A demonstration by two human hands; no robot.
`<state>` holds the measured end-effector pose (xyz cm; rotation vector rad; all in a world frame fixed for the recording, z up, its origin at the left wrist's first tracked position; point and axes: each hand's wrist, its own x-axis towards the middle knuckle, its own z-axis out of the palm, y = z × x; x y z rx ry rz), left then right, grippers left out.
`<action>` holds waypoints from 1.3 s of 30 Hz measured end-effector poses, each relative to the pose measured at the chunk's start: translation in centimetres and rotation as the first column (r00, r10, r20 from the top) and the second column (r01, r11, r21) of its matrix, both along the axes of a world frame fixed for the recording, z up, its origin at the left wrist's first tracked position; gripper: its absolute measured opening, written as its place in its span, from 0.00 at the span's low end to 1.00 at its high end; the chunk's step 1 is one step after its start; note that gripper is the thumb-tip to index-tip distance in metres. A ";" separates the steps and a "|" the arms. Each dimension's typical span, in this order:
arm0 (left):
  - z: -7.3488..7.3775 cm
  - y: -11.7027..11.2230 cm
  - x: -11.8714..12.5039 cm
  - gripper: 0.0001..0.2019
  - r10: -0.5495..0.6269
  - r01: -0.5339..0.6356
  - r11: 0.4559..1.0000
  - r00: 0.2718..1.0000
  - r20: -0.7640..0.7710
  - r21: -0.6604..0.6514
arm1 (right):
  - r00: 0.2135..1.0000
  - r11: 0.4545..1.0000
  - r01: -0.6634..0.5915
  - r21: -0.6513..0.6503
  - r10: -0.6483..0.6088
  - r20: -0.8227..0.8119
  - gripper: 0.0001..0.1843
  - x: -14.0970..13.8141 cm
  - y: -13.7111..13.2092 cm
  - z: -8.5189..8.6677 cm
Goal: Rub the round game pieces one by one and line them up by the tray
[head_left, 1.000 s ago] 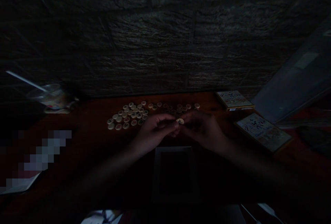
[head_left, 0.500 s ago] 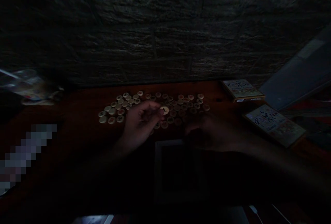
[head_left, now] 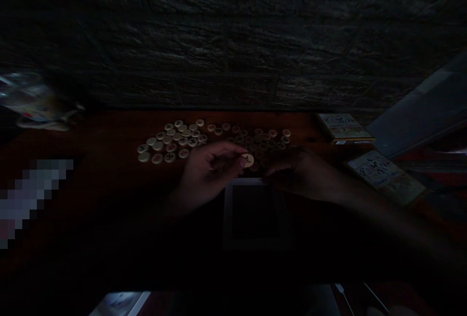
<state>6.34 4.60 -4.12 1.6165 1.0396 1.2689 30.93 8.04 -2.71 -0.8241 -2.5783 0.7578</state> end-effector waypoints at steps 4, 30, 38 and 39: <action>0.1 0.0 0.2 0.07 -0.020 0.020 0.999 1.000 0.018 -0.026 | 1.000 1.000 -0.016 -0.010 0.016 0.003 0.08 0.0 0.1 -0.1; 0.2 -1.5 0.6 0.09 -0.111 0.115 0.989 0.993 0.048 -0.095 | 0.813 0.903 0.139 -0.406 -0.338 -0.473 0.06 -3.0 -2.9 0.0; 0.2 -1.8 0.9 0.08 -0.133 0.134 0.991 0.990 -0.037 0.025 | 0.794 0.860 0.098 -0.501 -0.371 -0.481 0.07 -3.5 -3.2 0.9; 0.2 -1.8 0.9 0.08 -0.132 0.133 0.991 0.990 -0.041 0.028 | 0.793 0.855 0.099 -0.509 -0.377 -0.479 0.08 -3.5 -3.2 1.0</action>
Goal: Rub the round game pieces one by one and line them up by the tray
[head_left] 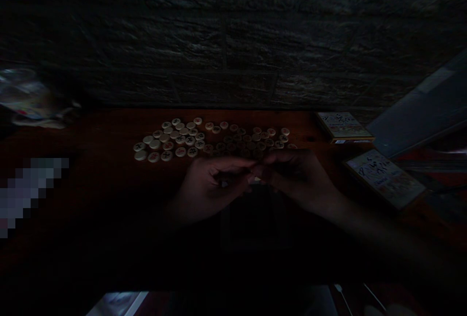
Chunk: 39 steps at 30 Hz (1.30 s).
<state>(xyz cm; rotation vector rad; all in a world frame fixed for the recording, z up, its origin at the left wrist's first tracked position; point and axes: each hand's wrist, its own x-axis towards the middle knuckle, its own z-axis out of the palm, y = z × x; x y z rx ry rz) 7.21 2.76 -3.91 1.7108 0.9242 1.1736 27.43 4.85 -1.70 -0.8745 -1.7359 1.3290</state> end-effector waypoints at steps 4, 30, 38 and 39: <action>0.0 0.0 -0.1 0.09 -0.014 0.015 0.999 0.999 0.031 -0.031 | 1.000 0.995 -0.009 -0.101 0.006 -0.025 0.09 0.2 0.0 0.0; 0.5 -0.3 0.2 0.07 0.039 0.010 0.978 0.973 0.227 -0.209 | 0.996 0.985 -0.038 -0.166 0.023 -0.091 0.10 0.1 -0.3 -0.2; 0.3 -0.8 0.1 0.10 0.003 0.029 0.987 0.981 0.196 -0.159 | 0.991 0.981 -0.027 -0.192 0.001 -0.135 0.06 0.1 -0.4 -0.3; 0.2 -0.8 0.2 0.10 -0.008 0.034 0.989 0.985 0.171 -0.144 | 0.991 0.980 -0.020 -0.197 -0.007 -0.135 0.06 0.1 -0.4 -0.4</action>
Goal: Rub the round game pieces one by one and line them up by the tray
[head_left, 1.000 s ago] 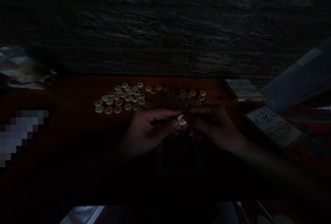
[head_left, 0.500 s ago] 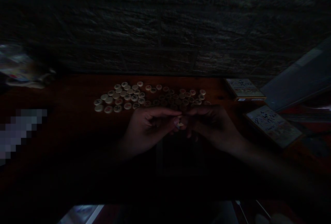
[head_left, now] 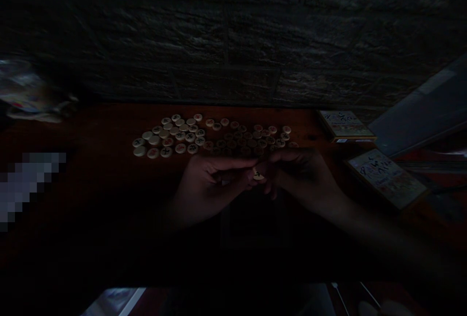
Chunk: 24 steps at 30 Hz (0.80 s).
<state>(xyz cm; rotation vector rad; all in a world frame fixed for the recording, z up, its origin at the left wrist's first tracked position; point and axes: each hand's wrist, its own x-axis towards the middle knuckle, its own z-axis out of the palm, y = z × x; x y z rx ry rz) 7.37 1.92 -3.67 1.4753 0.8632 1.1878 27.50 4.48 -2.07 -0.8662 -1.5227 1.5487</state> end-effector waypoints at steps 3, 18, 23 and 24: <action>-0.2 -0.1 0.1 0.11 -0.005 0.011 0.996 0.998 -0.068 0.092 | 1.000 0.999 0.024 -0.026 -0.024 0.003 0.07 0.0 -0.1 -0.1; -0.4 0.4 0.4 0.12 -0.069 0.063 0.996 0.994 0.088 0.067 | 0.997 0.995 -0.046 -0.090 0.040 -0.063 0.08 0.0 -0.1 0.7; -0.3 0.4 0.3 0.12 -0.080 0.076 0.996 0.992 0.095 0.043 | 0.994 0.994 -0.061 -0.089 0.052 -0.098 0.07 0.0 -0.1 0.7; -0.2 0.4 0.3 0.12 -0.080 0.075 0.996 0.993 0.083 0.058 | 0.994 0.994 -0.062 -0.094 0.052 -0.099 0.07 0.1 0.0 0.6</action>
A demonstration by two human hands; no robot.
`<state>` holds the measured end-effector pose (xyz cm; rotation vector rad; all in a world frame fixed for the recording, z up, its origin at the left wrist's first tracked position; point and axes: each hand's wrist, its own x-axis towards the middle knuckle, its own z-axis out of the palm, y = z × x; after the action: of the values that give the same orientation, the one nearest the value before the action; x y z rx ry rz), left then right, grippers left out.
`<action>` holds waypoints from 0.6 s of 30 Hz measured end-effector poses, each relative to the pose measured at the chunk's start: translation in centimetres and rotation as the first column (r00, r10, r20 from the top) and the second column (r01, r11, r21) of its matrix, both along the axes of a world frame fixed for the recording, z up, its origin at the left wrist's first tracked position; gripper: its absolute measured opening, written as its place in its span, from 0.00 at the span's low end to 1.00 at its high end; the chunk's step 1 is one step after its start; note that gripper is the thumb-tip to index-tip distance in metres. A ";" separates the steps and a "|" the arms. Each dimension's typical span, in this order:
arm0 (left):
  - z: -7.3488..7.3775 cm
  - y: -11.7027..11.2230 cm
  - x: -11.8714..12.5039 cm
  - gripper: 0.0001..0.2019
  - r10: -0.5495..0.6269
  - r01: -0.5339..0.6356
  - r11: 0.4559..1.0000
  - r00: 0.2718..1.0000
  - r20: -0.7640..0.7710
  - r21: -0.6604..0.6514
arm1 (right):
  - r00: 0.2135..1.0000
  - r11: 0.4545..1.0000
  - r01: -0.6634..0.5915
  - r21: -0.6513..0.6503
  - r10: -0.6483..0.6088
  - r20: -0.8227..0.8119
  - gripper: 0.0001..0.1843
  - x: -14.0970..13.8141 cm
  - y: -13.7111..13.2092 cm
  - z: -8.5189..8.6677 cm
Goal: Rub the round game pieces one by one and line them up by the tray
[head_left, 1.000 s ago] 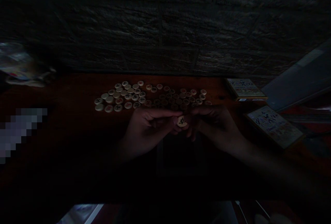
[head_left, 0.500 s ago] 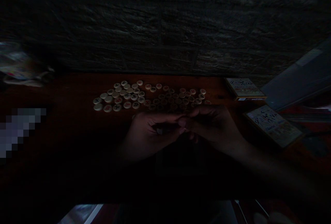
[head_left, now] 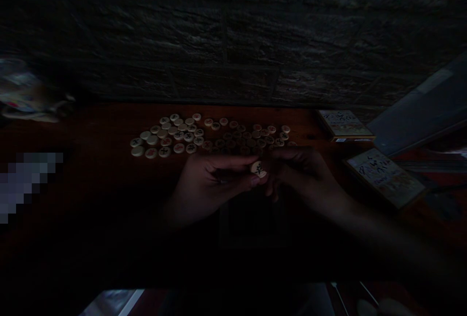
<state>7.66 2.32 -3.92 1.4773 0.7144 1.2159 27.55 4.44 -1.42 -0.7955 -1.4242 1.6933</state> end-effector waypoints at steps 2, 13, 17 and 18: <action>0.0 0.0 -0.1 0.14 0.024 -0.022 0.998 0.999 -0.036 0.051 | 1.000 1.000 0.011 -0.021 -0.011 0.012 0.07 0.0 0.0 -0.1; -0.1 -0.1 -0.4 0.20 0.171 -0.087 0.922 0.965 -0.197 0.378 | 0.996 1.000 0.003 -0.020 -0.001 0.091 0.09 0.2 0.0 -0.7; -0.1 -0.1 -0.4 0.22 0.158 -0.087 0.936 0.970 -0.186 0.342 | 0.996 1.000 0.003 -0.019 -0.001 0.089 0.09 0.1 0.0 -0.4; -0.2 -0.1 -0.4 0.22 0.159 -0.093 0.940 0.971 -0.177 0.329 | 0.996 1.000 0.003 -0.020 -0.001 0.085 0.08 0.1 0.0 -0.3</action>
<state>7.29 2.26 -4.13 1.8674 0.7841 1.3390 27.61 4.40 -1.75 -0.8900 -1.4650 1.6926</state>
